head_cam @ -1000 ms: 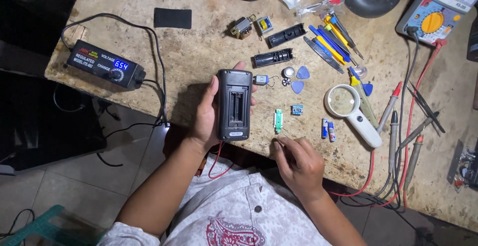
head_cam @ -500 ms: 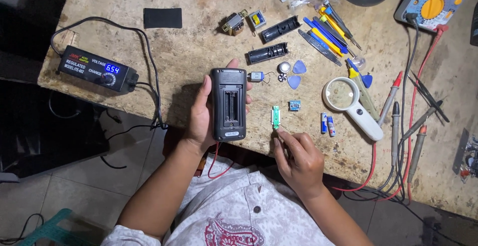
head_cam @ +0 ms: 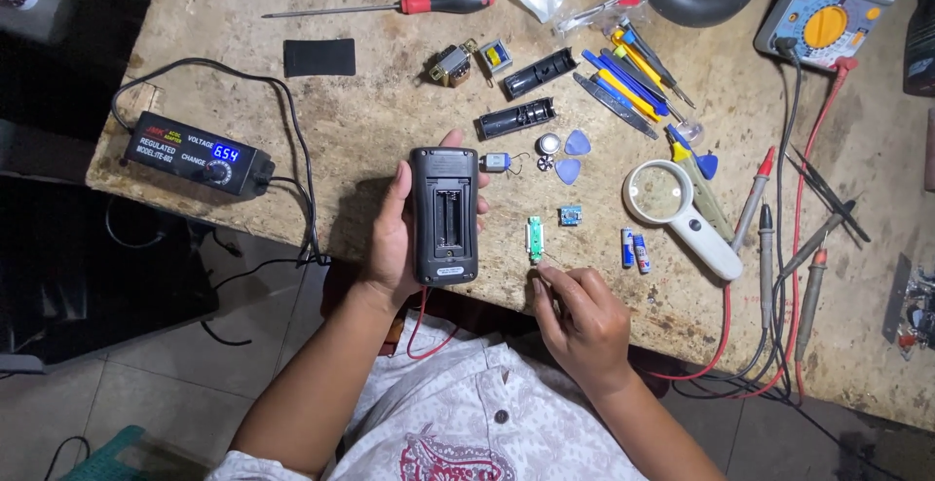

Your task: Inspecting and testing small electronic circuit boards and a battery housing using a screwdriver and a magnifying glass on a repair bench.

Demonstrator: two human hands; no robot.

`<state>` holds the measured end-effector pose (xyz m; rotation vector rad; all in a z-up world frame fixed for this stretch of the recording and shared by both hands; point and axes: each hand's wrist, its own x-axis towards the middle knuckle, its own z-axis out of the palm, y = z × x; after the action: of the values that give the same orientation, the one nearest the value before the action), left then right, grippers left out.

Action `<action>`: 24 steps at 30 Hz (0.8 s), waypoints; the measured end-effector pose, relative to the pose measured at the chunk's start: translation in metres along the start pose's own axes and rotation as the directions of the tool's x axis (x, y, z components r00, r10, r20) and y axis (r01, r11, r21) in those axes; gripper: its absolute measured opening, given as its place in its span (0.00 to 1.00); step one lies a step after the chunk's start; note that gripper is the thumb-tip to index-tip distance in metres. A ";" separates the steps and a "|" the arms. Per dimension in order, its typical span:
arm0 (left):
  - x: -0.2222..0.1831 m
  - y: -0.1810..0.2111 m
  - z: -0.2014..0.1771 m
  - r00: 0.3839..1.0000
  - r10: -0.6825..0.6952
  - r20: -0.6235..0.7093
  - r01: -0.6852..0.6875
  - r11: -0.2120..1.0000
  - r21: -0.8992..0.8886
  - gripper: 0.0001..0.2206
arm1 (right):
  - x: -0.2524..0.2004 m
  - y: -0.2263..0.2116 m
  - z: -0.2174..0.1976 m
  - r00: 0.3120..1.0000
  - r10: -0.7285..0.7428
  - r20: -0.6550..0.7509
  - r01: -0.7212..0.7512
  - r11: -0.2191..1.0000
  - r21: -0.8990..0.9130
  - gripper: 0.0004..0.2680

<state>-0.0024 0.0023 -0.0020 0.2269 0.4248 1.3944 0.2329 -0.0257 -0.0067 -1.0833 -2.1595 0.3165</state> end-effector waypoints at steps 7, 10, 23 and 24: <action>0.001 -0.001 -0.001 1.000 -0.004 -0.020 0.004 1.000 0.013 0.34 | -0.001 0.001 0.000 1.000 0.003 0.005 -0.003 1.000 -0.024 0.06; 0.002 0.000 0.000 0.998 -0.021 -0.053 0.023 0.999 0.034 0.34 | 0.000 0.001 0.000 1.000 0.010 0.009 -0.009 1.000 -0.016 0.06; 0.000 0.002 -0.001 0.998 -0.064 0.007 0.064 0.997 -0.029 0.36 | -0.003 0.001 0.002 0.999 0.008 0.038 -0.007 0.999 -0.031 0.07; 0.001 0.002 -0.002 0.996 -0.086 0.004 0.086 0.995 -0.051 0.35 | -0.004 0.002 0.003 0.999 0.013 0.045 -0.012 0.999 -0.034 0.07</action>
<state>-0.0049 0.0030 -0.0029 0.1667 0.3923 1.3190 0.2336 -0.0270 -0.0115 -1.1191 -2.2065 0.3141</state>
